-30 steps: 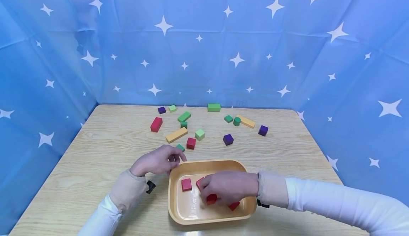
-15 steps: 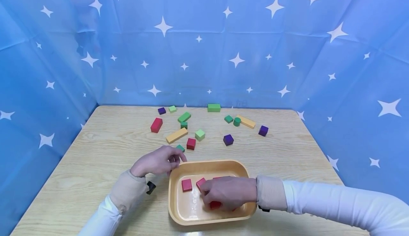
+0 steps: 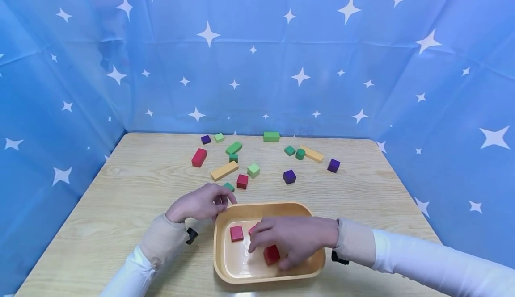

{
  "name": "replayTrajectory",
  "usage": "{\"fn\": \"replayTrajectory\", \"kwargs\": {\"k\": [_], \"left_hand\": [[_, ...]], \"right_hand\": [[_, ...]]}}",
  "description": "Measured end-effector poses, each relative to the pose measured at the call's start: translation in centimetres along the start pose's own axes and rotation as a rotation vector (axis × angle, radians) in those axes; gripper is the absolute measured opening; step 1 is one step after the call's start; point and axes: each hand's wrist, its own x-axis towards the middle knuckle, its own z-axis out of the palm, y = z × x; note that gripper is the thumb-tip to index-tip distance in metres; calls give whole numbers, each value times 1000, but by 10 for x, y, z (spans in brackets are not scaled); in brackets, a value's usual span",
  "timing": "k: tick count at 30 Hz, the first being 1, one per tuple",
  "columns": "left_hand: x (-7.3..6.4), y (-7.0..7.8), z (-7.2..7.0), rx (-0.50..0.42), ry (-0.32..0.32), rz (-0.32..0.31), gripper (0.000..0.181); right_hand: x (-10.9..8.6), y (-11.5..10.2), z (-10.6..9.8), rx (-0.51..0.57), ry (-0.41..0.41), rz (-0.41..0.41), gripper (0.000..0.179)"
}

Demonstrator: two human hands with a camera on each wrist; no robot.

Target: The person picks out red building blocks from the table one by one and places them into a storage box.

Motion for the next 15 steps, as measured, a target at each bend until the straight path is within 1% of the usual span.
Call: {"fn": "replayTrajectory", "kwargs": {"k": [2,6,9,12,15], "left_hand": [[0,0,0,0,-4,3,21],[1,-1,0,1,-15,20,21],[2,-2,-1,2,-18,26,21],[2,-3,-1,1,-17,23,21],[2,-3,0,-3,-11,9,21]], "right_hand": [[-4,1,-4,39,27,18,64],[-10,4,-15,125,91,87,69],[-12,9,-26,129,167,122,73],[-11,16,-35,102,251,138,75],[-10,26,-44,84,303,162,78]]}}
